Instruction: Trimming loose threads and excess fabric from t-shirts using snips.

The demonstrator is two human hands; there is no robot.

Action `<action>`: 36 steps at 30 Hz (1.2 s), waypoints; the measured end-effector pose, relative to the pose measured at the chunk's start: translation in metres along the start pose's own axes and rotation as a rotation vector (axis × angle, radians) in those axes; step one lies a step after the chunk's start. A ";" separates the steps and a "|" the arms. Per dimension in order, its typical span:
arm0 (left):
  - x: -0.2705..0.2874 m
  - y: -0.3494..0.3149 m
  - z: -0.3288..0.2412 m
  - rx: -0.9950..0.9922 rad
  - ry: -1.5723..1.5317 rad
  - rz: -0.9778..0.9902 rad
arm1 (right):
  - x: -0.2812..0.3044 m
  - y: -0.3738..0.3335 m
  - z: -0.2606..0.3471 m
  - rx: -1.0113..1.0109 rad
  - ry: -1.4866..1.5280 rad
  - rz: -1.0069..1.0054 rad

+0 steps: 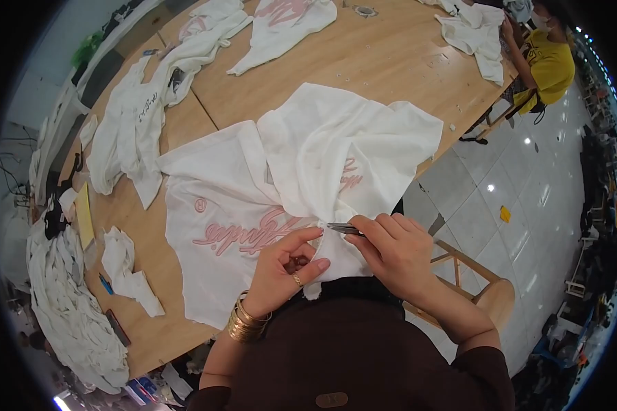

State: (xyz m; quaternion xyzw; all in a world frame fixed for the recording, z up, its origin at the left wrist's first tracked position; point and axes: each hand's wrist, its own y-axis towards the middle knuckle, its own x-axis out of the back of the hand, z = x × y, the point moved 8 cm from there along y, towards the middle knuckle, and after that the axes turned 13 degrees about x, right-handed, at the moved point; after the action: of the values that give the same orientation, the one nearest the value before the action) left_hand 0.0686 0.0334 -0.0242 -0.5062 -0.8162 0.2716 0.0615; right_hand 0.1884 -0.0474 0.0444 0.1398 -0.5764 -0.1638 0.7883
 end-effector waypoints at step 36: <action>-0.007 0.002 -0.005 0.081 -0.087 0.089 | 0.010 0.001 0.004 0.002 0.191 0.119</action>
State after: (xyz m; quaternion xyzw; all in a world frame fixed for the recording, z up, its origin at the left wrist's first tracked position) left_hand 0.0755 0.0298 -0.0201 -0.5267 -0.7832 0.3285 0.0343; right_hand 0.1879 -0.0514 0.0546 0.1209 -0.5061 -0.1020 0.8479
